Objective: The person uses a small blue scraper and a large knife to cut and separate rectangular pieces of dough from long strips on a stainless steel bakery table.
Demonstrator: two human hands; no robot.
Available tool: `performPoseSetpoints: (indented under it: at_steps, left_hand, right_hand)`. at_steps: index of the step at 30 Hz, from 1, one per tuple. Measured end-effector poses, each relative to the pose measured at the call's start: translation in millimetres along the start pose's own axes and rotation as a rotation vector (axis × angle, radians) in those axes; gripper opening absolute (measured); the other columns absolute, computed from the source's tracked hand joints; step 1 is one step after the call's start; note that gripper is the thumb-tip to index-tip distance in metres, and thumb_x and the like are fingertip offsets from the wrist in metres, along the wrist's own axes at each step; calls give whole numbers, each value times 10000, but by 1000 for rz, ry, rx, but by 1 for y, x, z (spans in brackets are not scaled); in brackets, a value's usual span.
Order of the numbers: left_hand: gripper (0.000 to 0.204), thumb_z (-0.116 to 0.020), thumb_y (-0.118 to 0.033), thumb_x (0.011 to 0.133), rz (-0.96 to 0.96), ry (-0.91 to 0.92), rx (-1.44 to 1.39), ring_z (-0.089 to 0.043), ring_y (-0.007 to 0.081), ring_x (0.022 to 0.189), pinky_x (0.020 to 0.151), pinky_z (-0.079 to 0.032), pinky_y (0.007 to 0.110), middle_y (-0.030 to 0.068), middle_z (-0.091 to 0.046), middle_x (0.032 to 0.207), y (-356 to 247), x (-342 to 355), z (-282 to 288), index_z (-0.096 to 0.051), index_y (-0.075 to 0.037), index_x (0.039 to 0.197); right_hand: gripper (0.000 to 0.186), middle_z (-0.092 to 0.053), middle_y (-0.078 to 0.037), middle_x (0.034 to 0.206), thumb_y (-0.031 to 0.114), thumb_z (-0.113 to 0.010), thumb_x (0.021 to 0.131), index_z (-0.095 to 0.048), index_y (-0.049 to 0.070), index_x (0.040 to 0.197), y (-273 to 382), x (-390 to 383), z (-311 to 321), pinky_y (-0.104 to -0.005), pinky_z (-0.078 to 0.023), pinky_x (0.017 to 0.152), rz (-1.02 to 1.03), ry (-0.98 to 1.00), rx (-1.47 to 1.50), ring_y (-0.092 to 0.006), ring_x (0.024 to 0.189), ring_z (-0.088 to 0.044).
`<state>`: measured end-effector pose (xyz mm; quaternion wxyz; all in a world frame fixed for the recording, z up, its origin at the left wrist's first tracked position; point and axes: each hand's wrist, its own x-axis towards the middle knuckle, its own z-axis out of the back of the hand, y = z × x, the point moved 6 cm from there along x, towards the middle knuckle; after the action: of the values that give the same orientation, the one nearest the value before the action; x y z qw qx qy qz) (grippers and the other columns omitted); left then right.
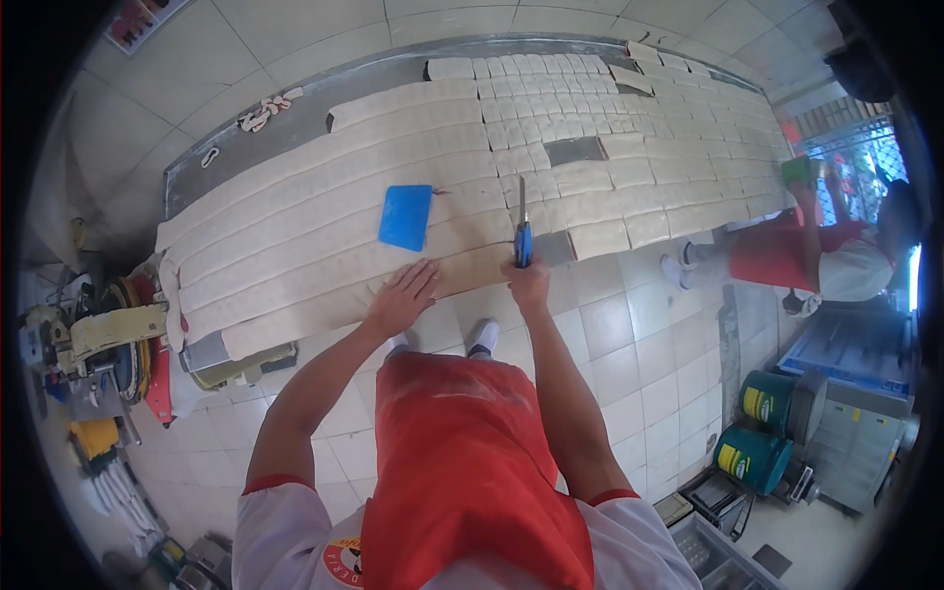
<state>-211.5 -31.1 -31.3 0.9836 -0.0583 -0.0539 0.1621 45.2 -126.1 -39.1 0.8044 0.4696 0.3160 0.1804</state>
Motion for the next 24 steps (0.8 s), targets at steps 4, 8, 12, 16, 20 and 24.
performPoseSetpoints:
  at_steps: [4, 8, 12, 16, 20, 24]
  left_hand:
    - [557, -590, -292, 1006, -22, -81, -26, -428, 284, 1475, 1225, -348, 431, 117, -475, 1573, -7, 10, -2, -492, -47, 1496]
    - [559, -611, -273, 988, -44, -49, 42, -420, 287, 1483, 1226, -353, 427, 97, -481, 1571, -9, 12, -8, -498, -68, 1496]
    - [633, -647, -369, 961, 92, -30, 56, -329, 289, 1536, 1253, -265, 542, 81, -411, 1625, -17, 15, 8, -489, -114, 1518]
    - [737, -659, -460, 948, 224, -1, 105, -239, 302, 1578, 1262, -146, 631, 70, -316, 1686, 0, -5, 4, -410, -171, 1579]
    - [725, -634, -490, 956, 195, 12, 87, -236, 304, 1580, 1255, -139, 647, 46, -315, 1690, -32, 31, -5, -407, -215, 1587]
    - [714, -626, -488, 967, 174, 57, 27, -245, 289, 1578, 1261, -140, 629, 37, -329, 1686, -58, 66, -12, -401, -225, 1592]
  right_hand:
    - [107, -604, -34, 678, 80, -743, 798, -646, 58, 836, -11, 11, -2, -361, -484, 615, -12, 36, -15, -158, 632, -594]
    - [133, -640, -93, 724, 104, -740, 816, -669, 18, 888, -5, 16, 0, -384, -494, 623, 70, 14, -42, -236, 640, -622]
    - [142, -649, -178, 854, 105, -720, 846, -672, -9, 917, -2, 12, 18, -458, -490, 778, 219, -114, -288, -376, 815, -627]
    - [152, -629, -184, 902, 111, -731, 837, -672, -5, 915, -1, 11, 4, -480, -478, 800, 145, 19, -258, -385, 868, -623]
    - [221, -661, -203, 834, 172, -770, 823, -668, -7, 903, 1, 10, 18, -483, -492, 725, 332, -60, -251, -399, 781, -647]
    - [248, -634, -193, 850, 142, -797, 830, -675, -8, 985, 6, -1, 26, -474, -484, 745, 409, -92, -233, -398, 791, -613]
